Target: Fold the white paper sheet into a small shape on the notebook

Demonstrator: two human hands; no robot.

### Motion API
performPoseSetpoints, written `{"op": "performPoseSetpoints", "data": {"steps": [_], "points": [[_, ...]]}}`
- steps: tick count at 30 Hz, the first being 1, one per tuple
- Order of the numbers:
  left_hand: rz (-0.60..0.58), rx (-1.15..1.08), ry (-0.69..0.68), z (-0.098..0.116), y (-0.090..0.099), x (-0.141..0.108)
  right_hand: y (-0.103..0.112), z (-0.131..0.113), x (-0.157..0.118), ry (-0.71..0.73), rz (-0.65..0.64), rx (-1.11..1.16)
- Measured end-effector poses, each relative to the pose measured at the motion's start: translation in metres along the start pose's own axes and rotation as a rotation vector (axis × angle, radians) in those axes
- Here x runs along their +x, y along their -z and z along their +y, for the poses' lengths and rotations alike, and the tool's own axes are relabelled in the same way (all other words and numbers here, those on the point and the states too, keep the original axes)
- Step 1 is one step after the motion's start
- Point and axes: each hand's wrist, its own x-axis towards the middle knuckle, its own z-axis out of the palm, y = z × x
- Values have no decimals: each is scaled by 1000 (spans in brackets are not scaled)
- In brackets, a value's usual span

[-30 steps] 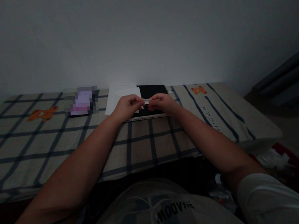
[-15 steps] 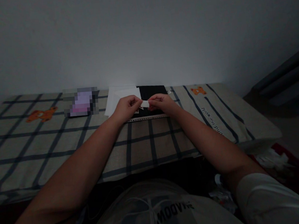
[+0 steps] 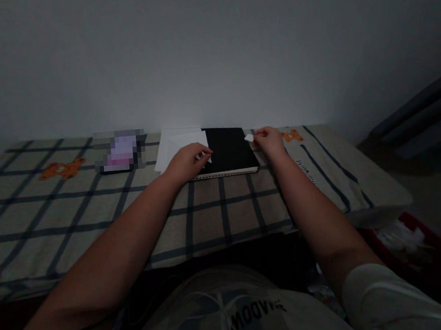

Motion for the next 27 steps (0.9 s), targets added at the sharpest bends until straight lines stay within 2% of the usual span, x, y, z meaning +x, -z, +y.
{"op": "performPoseSetpoints", "data": {"steps": [5, 8, 11, 17, 21, 24, 27], "points": [[23, 96, -72, -4, 2, 2, 8, 9, 5, -36, -27, -301], [29, 119, -46, -7, 2, 3, 9, 8, 3, -28, -62, -389], [30, 144, 8, -9, 2, 2, 9, 7, 1, 39, -51, -436], [2, 207, 70, -12, 2, 0, 7, 5, -5, 74, -130, -472], [-78, 272, 93, -16, -1, 0, 5, 5, -6, 75, -119, -455], [-125, 311, 83, -17, -1, 0, 6, 1, -7, 191, -88, -369], [-169, 287, 36, -12, -2, 0, 1, -10, -15, 370, -129, -248]]}}
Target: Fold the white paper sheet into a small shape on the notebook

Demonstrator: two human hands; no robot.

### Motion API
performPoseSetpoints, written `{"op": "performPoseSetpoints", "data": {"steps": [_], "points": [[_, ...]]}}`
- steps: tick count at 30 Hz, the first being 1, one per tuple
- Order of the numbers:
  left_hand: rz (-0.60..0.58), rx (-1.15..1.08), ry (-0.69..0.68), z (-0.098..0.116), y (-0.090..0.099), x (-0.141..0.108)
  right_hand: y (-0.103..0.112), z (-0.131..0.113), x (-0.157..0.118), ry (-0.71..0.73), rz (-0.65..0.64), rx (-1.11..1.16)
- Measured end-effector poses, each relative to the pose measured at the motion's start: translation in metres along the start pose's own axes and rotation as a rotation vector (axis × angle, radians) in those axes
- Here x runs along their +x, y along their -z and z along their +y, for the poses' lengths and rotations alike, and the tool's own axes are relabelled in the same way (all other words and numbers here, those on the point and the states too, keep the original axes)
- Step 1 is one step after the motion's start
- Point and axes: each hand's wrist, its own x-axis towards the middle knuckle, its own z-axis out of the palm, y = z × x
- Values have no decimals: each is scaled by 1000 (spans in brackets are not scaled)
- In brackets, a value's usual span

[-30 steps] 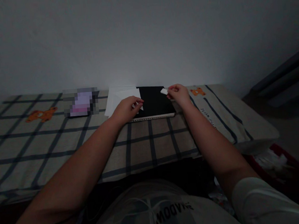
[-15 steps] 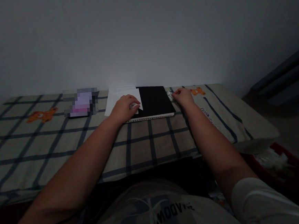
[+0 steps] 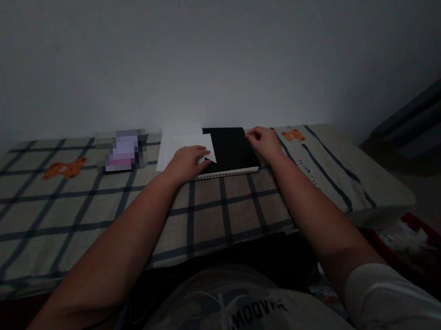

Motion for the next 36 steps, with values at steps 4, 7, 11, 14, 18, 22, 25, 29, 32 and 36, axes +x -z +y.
{"op": "performPoseSetpoints", "data": {"steps": [4, 7, 11, 14, 18, 22, 25, 29, 32, 36], "points": [[-44, -80, -84, 11, 0, -2, -18, -22, -9, 330, -200, 141], [-62, -130, -137, 16, 0, -3, -34, -30, -15, 473, -355, 196], [5, -149, -106, 13, 1, -2, -40, -30, -19, 467, -467, 194], [69, -126, -80, 7, 3, 0, -32, -30, -20, 449, -514, 144], [77, -104, -63, -1, 1, 1, -25, -32, -21, 467, -540, 133], [56, -100, -67, -6, -3, 1, -23, -36, -23, 479, -539, 162], [55, -93, -61, -7, -3, 1, -21, -40, -23, 450, -519, 216], [85, -101, -46, -5, 1, 1, -17, -45, -21, 369, -413, 223], [118, -89, 11, 1, 6, 1, -15, -46, -19, 262, -278, 276], [176, -71, 135, 9, 13, -2, -14, -45, -17, 125, -127, 397]]}}
